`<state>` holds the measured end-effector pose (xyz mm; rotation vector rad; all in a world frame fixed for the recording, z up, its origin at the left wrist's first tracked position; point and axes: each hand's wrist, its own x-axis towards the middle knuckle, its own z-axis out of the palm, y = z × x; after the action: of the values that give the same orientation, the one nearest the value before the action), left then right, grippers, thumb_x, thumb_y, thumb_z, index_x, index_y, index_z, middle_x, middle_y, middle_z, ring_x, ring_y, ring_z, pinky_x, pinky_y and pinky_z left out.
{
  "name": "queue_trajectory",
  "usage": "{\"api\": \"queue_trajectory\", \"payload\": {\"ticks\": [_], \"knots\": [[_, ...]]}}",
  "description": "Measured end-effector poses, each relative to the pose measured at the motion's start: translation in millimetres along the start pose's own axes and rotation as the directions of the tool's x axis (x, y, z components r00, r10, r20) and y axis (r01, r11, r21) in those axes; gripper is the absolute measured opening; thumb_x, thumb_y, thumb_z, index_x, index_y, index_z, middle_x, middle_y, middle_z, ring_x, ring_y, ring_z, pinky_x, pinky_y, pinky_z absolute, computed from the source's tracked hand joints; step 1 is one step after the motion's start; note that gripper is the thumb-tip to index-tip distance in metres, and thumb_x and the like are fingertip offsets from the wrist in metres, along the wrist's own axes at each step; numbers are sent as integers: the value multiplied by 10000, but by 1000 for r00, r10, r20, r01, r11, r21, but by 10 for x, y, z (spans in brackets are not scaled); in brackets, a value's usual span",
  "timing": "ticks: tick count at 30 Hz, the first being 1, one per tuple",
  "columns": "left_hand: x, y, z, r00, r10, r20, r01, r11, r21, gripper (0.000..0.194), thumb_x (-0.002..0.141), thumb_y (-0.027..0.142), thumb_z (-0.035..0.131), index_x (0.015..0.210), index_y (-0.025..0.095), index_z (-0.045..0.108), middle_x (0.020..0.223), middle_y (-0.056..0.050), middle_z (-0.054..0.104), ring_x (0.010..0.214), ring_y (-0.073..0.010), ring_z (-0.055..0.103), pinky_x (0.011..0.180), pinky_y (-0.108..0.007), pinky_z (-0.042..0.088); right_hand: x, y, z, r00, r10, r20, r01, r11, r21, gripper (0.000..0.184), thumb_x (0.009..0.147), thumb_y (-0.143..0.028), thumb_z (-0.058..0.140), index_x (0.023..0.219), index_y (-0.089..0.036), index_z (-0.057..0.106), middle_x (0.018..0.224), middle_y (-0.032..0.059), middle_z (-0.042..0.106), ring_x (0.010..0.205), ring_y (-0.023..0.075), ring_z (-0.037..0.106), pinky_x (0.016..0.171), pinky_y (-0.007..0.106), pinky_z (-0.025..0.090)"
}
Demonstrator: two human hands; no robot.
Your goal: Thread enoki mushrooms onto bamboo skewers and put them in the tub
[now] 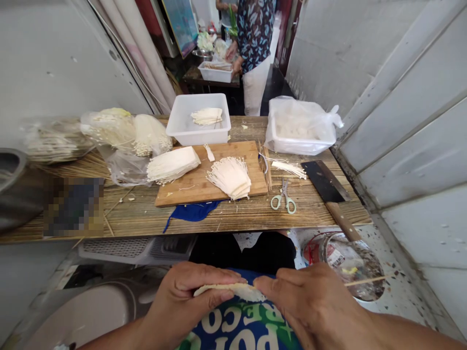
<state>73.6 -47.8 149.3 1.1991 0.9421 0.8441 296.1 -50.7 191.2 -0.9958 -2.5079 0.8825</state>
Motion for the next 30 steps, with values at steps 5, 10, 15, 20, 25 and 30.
{"api": "queue_trajectory", "payload": {"ticks": [5,10,15,20,25,30], "knots": [[-24,-11,29,1000,8,14,-8,1000,-9,103,736,182,695,792,211,776,794,-29,756,704,-172,725,638,-186,577,-45,-10,28,999,-36,-12,36,999,-19,266,954,-219,386,1116,-183,594,674,22,601,566,117,578,548,196,460],[-40,-16,39,999,3,54,-3,1000,-3,113,747,191,697,821,227,775,826,-22,757,715,-160,723,651,-176,569,-87,-21,74,999,-29,-19,29,1000,-12,287,938,-202,411,1184,-193,558,731,26,630,603,121,601,558,196,464],[-49,-20,39,998,-38,52,37,999,26,95,758,235,694,802,221,777,811,-26,759,698,-158,721,630,-171,564,-95,-11,88,1000,-5,7,5,1000,28,256,937,-147,397,1122,-189,568,767,24,638,632,117,605,579,201,459],[-36,-26,30,999,-37,40,36,998,44,91,752,248,698,791,224,777,794,-29,758,692,-164,721,615,-176,565,-50,-17,82,998,54,42,-57,995,78,224,945,-158,387,988,-186,605,730,12,621,589,106,580,556,203,441],[-26,-39,16,999,-35,14,34,999,10,188,716,176,718,884,245,765,867,-20,755,753,-160,724,676,-175,569,-52,17,53,999,44,-2,-44,993,106,223,959,-202,411,1009,-203,629,755,21,640,630,110,598,605,210,476],[-21,-35,10,1000,-3,-17,4,999,43,178,719,163,709,870,238,767,851,-27,753,749,-165,726,665,-170,572,-86,44,30,999,46,-11,-44,987,155,233,954,-215,436,1067,-212,639,781,33,667,662,125,622,626,223,507]]}}
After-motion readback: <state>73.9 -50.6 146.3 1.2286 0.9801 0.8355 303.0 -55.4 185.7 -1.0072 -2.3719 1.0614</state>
